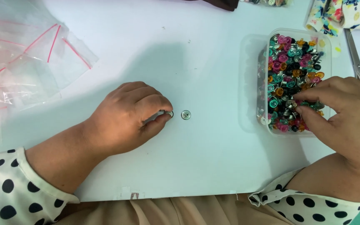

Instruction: Sorting small colorful buttons from a container and placing them into small plastic zip-lock bags.

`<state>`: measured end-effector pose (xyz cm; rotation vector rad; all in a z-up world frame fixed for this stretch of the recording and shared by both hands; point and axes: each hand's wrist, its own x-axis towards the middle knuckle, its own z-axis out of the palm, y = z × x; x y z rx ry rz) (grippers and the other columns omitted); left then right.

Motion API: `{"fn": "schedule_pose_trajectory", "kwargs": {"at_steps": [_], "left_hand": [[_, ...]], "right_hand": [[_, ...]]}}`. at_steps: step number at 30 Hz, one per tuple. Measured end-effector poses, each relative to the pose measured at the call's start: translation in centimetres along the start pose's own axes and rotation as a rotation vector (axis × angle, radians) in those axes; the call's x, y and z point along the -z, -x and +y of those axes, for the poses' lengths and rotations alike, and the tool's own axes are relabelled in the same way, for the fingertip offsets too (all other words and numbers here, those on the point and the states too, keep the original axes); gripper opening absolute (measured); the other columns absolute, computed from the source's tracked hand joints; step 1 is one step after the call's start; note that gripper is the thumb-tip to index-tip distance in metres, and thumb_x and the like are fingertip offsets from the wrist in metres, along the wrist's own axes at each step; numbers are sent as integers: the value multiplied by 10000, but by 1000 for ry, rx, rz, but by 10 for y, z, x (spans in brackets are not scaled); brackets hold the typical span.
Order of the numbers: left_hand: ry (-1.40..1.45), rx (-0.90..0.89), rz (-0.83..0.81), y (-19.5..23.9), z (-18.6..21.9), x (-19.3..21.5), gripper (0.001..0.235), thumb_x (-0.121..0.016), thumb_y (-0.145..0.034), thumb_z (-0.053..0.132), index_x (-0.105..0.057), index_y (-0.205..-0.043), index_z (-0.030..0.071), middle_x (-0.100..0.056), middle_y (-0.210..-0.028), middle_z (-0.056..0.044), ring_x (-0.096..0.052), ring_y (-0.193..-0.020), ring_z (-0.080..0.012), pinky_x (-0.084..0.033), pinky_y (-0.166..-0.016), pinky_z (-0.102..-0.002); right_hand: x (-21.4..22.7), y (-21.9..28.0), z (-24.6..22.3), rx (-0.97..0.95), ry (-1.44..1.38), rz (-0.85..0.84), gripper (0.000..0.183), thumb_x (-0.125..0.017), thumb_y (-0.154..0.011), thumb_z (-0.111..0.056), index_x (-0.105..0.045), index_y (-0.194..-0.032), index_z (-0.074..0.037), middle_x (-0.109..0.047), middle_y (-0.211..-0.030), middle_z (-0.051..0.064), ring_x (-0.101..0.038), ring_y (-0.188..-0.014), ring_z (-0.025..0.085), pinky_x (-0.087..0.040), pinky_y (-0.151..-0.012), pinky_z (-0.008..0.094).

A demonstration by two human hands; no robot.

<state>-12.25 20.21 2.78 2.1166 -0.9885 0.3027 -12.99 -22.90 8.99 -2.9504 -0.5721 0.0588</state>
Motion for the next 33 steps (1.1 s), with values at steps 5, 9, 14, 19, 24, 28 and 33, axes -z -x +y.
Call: {"fn": "schedule_pose_trajectory", "kwargs": {"at_steps": [5, 9, 14, 19, 24, 28, 33], "left_hand": [[-92, 71, -46, 7, -14, 3, 146, -765, -916, 63, -663, -1008, 113, -690, -864, -11, -661, -817, -255, -549, -767, -412], [-134, 67, -60, 8, -23, 3, 166, -774, -893, 61, -677, -1015, 119, -695, -858, 0, -670, -867, -262, -546, -813, -424], [-154, 58, -95, 7, -23, 3, 113, -754, -889, 82, -697, -978, 124, -697, -843, 5, -657, -882, -278, -525, -799, -431], [-165, 69, -113, 10, -24, -3, 72, -713, -930, 142, -732, -1000, 143, -716, -881, 19, -659, -936, -286, -518, -814, -437], [-191, -24, -44, 13, -21, -10, 53, -717, -937, 104, -736, -982, 126, -693, -829, 1, -658, -887, -290, -517, -736, -415], [-196, -45, -25, 11, -14, -6, 57, -727, -931, 111, -750, -982, 118, -704, -829, -3, -663, -873, -284, -512, -698, -409], [-278, -174, -11, 14, 11, -6, 217, -649, -826, -83, -664, -934, 104, -638, -751, 2, -557, -734, -239, -462, -637, -369]], "right_hand": [[-19, 0, 13, 83, 76, 54, 322, -809, -907, -135, -800, -1226, -91, -698, -1095, 118, -662, -1098, 310, -498, -1020, 476], [-18, -4, 9, 76, 149, 17, 292, -792, -875, -155, -796, -1165, -117, -735, -1105, 91, -683, -1095, 285, -526, -986, 459], [-28, 2, 22, 32, 239, 32, 176, -818, -912, -195, -786, -1071, -126, -728, -1047, 61, -684, -1047, 278, -527, -952, 423], [-23, 0, 14, 15, 185, 61, 159, -809, -951, -153, -790, -1079, -61, -717, -1034, 94, -678, -1040, 284, -527, -923, 413], [-16, 2, -12, 127, 81, 315, 103, -771, -1181, 99, -723, -1249, 159, -681, -1218, 286, -652, -1162, 414, -518, -1083, 497], [-29, -26, -82, 342, -44, 469, 73, -807, -1014, 117, -735, -1019, 117, -722, -1094, 281, -646, -1039, 449, -536, -954, 532], [-48, -50, -156, 719, -236, 277, 96, -717, -943, -16, -639, -987, 17, -632, -1001, 188, -619, -847, 363, -527, -770, 456]]}}
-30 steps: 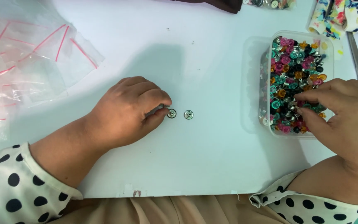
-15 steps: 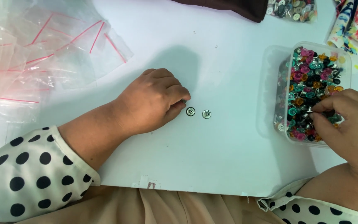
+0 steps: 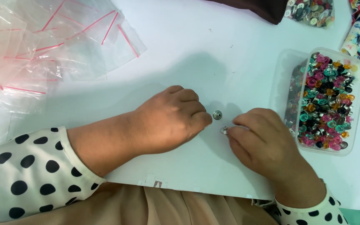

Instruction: Sorting small colorful buttons from a container and placing them into small plastic zip-lock bags.

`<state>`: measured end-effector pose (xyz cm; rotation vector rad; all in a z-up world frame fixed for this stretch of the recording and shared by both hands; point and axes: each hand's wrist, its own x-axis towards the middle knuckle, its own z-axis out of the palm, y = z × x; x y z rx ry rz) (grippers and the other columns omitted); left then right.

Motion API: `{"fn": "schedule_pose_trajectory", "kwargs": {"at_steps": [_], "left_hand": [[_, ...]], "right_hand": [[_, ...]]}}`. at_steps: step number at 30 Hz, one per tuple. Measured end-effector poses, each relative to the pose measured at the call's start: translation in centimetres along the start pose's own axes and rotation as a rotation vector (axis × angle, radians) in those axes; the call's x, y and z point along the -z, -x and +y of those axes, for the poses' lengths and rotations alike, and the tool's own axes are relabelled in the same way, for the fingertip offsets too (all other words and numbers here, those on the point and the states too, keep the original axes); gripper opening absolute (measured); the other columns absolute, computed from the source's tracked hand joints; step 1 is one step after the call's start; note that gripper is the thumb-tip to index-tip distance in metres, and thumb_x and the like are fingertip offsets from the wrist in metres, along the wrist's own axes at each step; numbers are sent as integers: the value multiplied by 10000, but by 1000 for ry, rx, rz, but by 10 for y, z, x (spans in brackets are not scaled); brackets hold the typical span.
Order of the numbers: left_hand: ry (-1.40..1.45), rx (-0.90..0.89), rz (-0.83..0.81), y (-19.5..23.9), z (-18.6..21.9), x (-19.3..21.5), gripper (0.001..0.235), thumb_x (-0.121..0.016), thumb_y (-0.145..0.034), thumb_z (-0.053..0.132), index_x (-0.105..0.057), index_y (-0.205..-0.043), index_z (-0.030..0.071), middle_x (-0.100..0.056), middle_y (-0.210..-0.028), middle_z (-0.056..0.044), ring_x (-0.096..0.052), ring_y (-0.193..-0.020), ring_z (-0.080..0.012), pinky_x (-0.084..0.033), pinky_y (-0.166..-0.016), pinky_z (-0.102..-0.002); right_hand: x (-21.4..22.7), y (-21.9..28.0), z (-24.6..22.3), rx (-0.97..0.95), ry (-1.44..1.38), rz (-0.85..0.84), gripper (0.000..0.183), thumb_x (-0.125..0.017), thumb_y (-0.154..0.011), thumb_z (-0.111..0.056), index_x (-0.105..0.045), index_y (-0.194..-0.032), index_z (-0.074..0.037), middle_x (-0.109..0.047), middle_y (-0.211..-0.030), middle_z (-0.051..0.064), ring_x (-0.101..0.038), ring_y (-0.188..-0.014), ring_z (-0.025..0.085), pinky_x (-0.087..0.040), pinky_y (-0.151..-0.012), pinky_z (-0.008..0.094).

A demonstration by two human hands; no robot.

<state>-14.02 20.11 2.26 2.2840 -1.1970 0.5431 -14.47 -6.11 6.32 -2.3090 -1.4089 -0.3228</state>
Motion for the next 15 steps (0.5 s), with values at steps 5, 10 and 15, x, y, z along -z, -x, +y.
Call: {"fn": "schedule_pose_trajectory", "kwargs": {"at_steps": [5, 10, 15], "left_hand": [[-52, -104, -24, 4, 8, -7, 264, -572, -796, -117, -486, -729, 124, -424, -618, -1, -400, -624, -205, -351, -571, -335], [-86, -146, -15, 1, 7, -8, 325, -617, -871, -81, -497, -676, 150, -419, -661, 15, -383, -664, -189, -338, -582, -319], [-108, -136, 44, -2, 5, -7, 313, -598, -858, -109, -536, -686, 145, -459, -780, 8, -419, -741, -193, -368, -602, -307]], "right_hand": [[-21, -9, 2, 68, 80, -14, 50, -706, -937, 25, -664, -927, 2, -633, -989, 147, -607, -858, 329, -538, -763, 417], [-20, -13, 1, 88, 168, 14, 128, -689, -931, 83, -621, -862, 1, -619, -958, 145, -581, -821, 307, -522, -709, 403], [-15, -15, -1, 84, 172, -18, 63, -674, -957, 50, -673, -929, -6, -617, -965, 124, -562, -819, 290, -503, -702, 387]]}}
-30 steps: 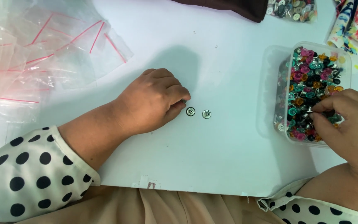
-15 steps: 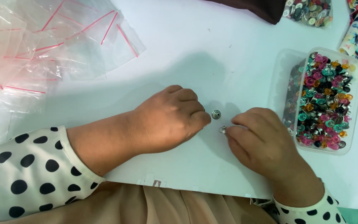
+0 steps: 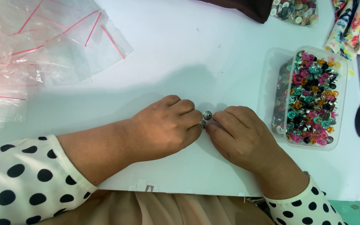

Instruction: Sorting small colorful buttons from a container and placing them into small plastic zip-lock bags.

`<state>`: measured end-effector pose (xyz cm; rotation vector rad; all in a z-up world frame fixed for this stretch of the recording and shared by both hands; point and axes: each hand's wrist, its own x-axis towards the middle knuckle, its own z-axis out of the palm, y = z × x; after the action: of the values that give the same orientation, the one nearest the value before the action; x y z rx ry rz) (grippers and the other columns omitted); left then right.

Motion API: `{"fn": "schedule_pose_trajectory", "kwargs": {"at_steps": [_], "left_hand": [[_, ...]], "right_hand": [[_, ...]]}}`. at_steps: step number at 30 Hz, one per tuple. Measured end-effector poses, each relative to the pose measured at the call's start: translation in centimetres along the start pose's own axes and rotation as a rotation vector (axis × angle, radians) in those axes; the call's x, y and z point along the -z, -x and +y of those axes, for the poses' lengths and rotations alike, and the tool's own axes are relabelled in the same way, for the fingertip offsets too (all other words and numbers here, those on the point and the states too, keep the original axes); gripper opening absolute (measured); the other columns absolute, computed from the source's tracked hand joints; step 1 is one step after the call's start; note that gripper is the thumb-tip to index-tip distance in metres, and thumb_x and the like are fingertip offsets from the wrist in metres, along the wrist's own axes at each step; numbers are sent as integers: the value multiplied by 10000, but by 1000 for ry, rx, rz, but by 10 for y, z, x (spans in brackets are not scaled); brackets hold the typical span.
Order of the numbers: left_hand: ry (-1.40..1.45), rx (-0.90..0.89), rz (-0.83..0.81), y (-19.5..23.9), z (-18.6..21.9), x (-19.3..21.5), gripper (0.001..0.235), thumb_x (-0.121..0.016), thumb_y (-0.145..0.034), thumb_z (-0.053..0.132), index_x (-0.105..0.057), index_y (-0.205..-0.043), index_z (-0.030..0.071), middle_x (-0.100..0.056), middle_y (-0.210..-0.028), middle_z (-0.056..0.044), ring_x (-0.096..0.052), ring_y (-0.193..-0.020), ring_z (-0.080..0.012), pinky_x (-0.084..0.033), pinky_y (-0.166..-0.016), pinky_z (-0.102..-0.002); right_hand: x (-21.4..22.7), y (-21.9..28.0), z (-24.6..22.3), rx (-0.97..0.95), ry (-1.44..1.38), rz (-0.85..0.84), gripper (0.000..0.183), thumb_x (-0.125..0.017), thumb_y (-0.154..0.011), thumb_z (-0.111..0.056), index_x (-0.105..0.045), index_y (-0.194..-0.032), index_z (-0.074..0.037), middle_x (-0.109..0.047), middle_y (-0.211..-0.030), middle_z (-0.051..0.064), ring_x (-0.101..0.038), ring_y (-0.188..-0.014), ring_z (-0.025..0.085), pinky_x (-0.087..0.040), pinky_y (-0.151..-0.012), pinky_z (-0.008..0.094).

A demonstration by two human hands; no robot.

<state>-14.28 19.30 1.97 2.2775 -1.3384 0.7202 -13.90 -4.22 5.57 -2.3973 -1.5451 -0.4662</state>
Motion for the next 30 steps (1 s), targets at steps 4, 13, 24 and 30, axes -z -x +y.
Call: {"fn": "schedule_pose_trajectory", "kwargs": {"at_steps": [4, 13, 24, 30], "left_hand": [[41, 16, -9, -2, -3, 3, 172, -649, -882, -82, -699, -930, 75, -516, -875, -31, -477, -774, -227, -433, -642, -344], [63, 55, -33, -2, -6, 5, 120, -656, -929, -5, -697, -982, 94, -606, -996, -47, -586, -968, -274, -499, -776, -389], [84, 66, -39, -4, -8, 7, 101, -664, -958, 50, -723, -1000, 120, -625, -1017, -29, -592, -1024, -258, -491, -808, -384], [65, 66, -20, -3, -8, 8, 87, -680, -952, 68, -722, -994, 131, -620, -1027, -27, -597, -1027, -255, -496, -836, -388]], "right_hand": [[19, 10, 3, -33, -8, 37, 120, -718, -930, 75, -661, -921, -30, -615, -980, 118, -584, -833, 301, -518, -714, 399], [96, 121, 51, -478, 267, 123, 49, -741, -1177, 217, -766, -1218, 225, -656, -1174, 347, -626, -1035, 448, -516, -929, 516], [92, 115, 53, -769, 180, -246, 138, -763, -974, -54, -796, -1106, -28, -717, -1017, 92, -649, -1026, 294, -515, -1000, 451], [87, 119, 58, -817, 242, -345, 136, -753, -928, -82, -799, -1056, -85, -715, -945, 83, -652, -962, 306, -526, -940, 452]]}}
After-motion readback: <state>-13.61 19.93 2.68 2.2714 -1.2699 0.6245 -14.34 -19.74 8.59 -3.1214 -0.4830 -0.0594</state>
